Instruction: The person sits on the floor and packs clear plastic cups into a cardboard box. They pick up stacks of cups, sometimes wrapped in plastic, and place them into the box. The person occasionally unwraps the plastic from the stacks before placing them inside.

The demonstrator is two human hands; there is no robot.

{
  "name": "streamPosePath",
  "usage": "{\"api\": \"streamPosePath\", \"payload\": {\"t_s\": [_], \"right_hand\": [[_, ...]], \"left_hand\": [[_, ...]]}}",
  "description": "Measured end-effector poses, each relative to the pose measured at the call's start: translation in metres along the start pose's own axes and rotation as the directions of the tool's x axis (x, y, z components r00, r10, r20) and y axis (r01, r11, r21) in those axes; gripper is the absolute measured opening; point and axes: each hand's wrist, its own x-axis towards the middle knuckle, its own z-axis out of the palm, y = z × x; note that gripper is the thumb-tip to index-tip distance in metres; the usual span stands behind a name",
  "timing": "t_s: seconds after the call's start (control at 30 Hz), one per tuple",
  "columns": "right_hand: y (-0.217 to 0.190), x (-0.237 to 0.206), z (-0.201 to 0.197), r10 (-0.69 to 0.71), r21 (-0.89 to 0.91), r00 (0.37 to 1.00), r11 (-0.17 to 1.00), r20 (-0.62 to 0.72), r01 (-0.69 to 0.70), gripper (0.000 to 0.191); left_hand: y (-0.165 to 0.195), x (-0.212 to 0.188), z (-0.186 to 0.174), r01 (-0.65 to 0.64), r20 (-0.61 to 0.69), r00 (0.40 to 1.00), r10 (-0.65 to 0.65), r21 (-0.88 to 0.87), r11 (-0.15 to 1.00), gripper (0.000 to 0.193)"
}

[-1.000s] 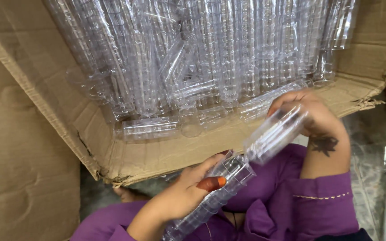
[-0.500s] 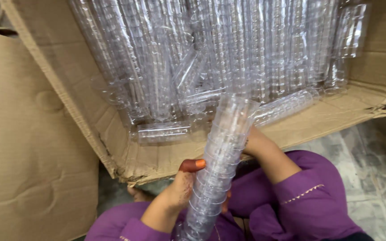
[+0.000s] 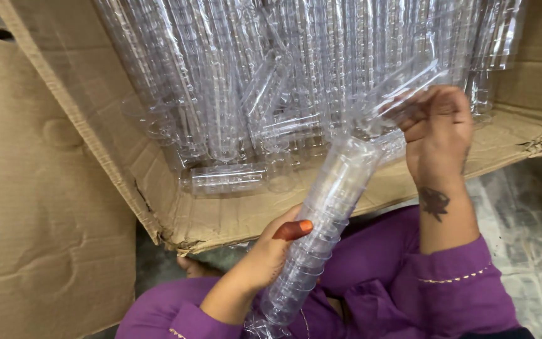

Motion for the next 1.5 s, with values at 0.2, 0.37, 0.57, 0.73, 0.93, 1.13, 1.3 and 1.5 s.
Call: {"api": "streamPosePath", "payload": {"t_s": [0.2, 0.37, 0.57, 0.73, 0.93, 1.13, 1.3, 1.5], "right_hand": [[-0.003, -0.009, -0.005, 0.086, -0.214, 0.969, 0.976, 0.230, -0.036, 0.032], [0.003, -0.027, 0.030, 0.309, -0.296, 0.866, 0.934, 0.394, -0.199, 0.041], [-0.014, -0.030, 0.063, 0.332, -0.023, 0.893, 0.939, 0.305, -0.342, 0.043], [-0.017, -0.017, 0.051, 0.238, 0.108, 0.936, 0.956, 0.259, -0.273, 0.039], [-0.027, -0.005, 0.018, 0.095, 0.328, 0.981, 0.933, 0.172, -0.148, 0.036], [-0.063, 0.009, 0.007, 0.016, 0.228, 0.618, 0.922, 0.786, -0.313, 0.066], [-0.067, -0.004, 0.007, 0.346, -0.296, 0.469, 0.938, 0.813, -0.181, 0.069], [-0.051, -0.009, 0.005, 0.251, -0.102, 0.643, 0.960, 0.724, -0.260, 0.067]], "left_hand": [[0.000, 0.005, 0.004, -0.027, -0.073, 0.996, 0.043, 0.201, 0.979, 0.066], [0.007, 0.005, 0.012, -0.324, -0.036, 0.939, 0.343, 0.245, 0.914, 0.094], [0.017, 0.007, 0.017, -0.326, -0.039, 0.934, 0.354, 0.308, 0.894, 0.080], [0.018, 0.007, 0.021, -0.284, -0.009, 0.955, 0.295, 0.246, 0.927, 0.077], [0.020, 0.006, 0.024, -0.200, -0.016, 0.978, 0.207, 0.200, 0.959, 0.079], [0.022, 0.006, 0.024, -0.030, -0.056, 0.998, 0.029, -0.023, 0.999, 0.088], [0.022, 0.004, 0.021, -0.012, -0.017, 1.000, 0.011, -0.084, 0.996, 0.088], [0.019, 0.006, 0.020, 0.003, -0.004, 1.000, -0.003, -0.058, 0.998, 0.086]]}}
